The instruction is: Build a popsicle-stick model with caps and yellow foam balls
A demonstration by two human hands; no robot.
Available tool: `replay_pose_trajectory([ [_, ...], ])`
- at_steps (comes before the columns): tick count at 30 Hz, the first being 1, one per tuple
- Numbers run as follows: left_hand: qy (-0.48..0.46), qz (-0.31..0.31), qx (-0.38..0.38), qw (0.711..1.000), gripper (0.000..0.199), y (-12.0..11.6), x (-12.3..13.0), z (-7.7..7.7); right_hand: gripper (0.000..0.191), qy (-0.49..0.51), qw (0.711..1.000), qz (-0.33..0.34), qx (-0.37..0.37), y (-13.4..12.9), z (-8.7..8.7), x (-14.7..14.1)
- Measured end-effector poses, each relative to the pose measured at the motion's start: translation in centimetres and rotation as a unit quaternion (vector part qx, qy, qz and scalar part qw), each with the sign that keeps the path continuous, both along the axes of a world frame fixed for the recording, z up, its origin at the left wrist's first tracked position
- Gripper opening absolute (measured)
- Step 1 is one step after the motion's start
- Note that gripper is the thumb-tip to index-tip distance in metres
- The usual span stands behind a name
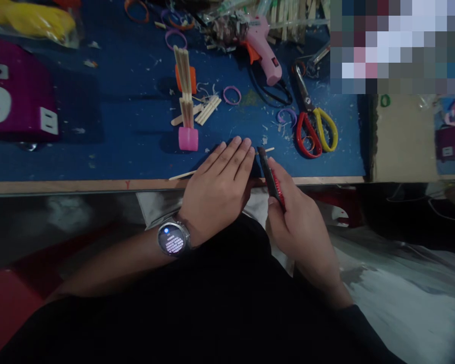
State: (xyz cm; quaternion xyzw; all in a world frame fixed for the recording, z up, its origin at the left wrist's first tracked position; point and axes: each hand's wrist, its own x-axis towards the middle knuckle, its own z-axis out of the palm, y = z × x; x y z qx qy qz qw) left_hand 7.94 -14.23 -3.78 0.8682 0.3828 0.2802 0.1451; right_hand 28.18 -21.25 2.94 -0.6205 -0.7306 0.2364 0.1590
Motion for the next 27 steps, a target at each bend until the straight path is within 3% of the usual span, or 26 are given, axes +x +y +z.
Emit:
replay_pose_trajectory([
  [14, 0.009, 0.004, 0.007, 1.0, 0.056, 0.0, 0.0, 0.1, 0.075, 0.011, 0.999, -0.023, -0.019, 0.7, 0.5, 0.4],
  [27, 0.03, 0.011, 0.073, 0.997, 0.055, -0.1, 0.1, -0.5, 0.073, -0.036, 0.999, -0.034, -0.019, 1.0, 0.7, 0.2],
])
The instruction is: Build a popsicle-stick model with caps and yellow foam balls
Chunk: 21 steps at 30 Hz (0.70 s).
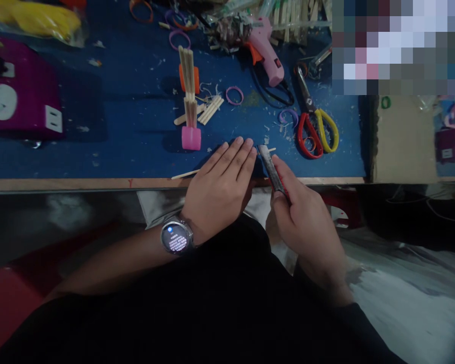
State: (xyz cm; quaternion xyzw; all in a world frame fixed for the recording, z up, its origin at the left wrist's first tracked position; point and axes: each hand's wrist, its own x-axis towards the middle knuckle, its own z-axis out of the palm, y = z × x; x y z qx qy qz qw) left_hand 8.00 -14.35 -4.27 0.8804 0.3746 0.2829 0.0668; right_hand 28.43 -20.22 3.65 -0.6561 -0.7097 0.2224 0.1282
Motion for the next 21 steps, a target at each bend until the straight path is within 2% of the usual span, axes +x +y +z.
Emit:
replay_pose_trajectory([
  [5, 0.005, -0.002, 0.0, 1.0, 0.055, 0.1, -0.1, 0.1, 0.076, -0.079, 0.997, -0.007, -0.014, 0.4, 0.0, -1.3],
  [10, -0.006, -0.008, -0.029, 1.0, 0.058, 0.1, 0.0, 0.1, 0.075, -0.163, 0.987, -0.003, -0.003, -0.5, 0.3, -1.8],
  [15, -0.02, -0.006, -0.043, 0.999, 0.058, 0.2, 0.2, -0.1, 0.077, -0.199, 0.98, 0.013, 0.006, -1.4, 0.6, -1.8],
  [21, -0.021, -0.001, -0.038, 0.999, 0.056, 0.4, 0.2, -0.3, 0.078, -0.215, 0.976, 0.012, -0.003, -0.8, 0.4, -2.6],
])
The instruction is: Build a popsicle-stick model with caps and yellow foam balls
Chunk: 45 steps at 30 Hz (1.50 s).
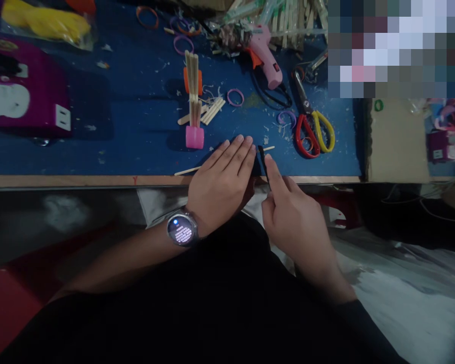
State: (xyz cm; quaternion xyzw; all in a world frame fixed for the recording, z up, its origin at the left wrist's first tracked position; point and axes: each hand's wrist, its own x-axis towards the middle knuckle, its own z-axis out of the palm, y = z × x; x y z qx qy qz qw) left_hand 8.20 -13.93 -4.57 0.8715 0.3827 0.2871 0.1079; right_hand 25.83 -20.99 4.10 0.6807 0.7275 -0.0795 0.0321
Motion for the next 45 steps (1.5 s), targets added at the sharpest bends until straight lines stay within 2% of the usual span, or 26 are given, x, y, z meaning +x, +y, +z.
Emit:
replay_pose_trajectory([
  [16, -0.007, 0.006, -0.001, 1.0, 0.063, -0.2, 0.3, -1.3, 0.082, 0.0, 0.999, -0.021, -0.041, 2.0, -0.3, -0.6],
  [22, 0.014, 0.023, 0.02, 0.999, 0.06, -0.2, 0.5, -1.0, 0.08, 0.004, 1.0, -0.011, -0.027, 1.3, -0.2, -0.4],
  [28, 0.001, 0.009, 0.002, 1.0, 0.062, -0.2, 0.3, -0.9, 0.078, -0.004, 1.0, 0.006, -0.018, 0.1, 0.0, 0.0],
  [35, -0.003, 0.023, -0.021, 1.0, 0.062, 0.0, 0.8, -0.6, 0.08, -0.023, 0.999, 0.009, -0.034, -0.4, 0.5, -0.2],
  [45, -0.002, 0.019, -0.01, 1.0, 0.059, -0.1, 0.7, -0.2, 0.077, 0.12, 0.992, -0.015, 0.018, -1.1, 0.1, 1.1],
])
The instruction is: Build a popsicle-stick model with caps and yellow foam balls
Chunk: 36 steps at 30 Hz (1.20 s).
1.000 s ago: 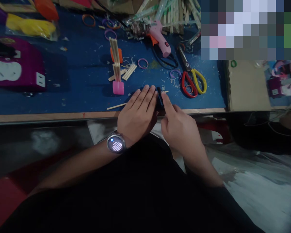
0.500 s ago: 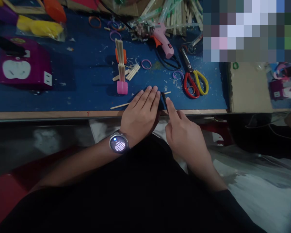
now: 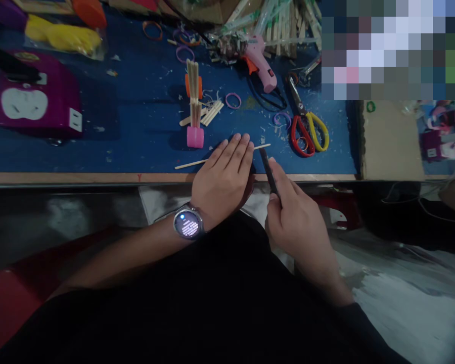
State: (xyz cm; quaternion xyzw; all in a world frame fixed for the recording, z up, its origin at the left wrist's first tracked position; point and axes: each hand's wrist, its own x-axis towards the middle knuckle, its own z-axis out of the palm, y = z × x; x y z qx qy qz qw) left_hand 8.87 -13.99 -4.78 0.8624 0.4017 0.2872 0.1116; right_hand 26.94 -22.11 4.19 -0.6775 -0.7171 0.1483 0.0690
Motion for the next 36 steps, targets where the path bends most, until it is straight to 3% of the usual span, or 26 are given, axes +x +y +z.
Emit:
replay_pose_trajectory([
  [17, 0.001, -0.005, 0.003, 1.0, 0.059, -1.3, 0.1, -0.1, 0.077, 0.017, 1.0, 0.004, -0.002, 0.6, -0.7, 0.4],
  [36, 0.021, -0.034, 0.002, 0.999, 0.059, -1.0, -0.7, 0.5, 0.079, 0.032, 0.999, 0.001, -0.016, 0.6, -1.2, 0.1],
])
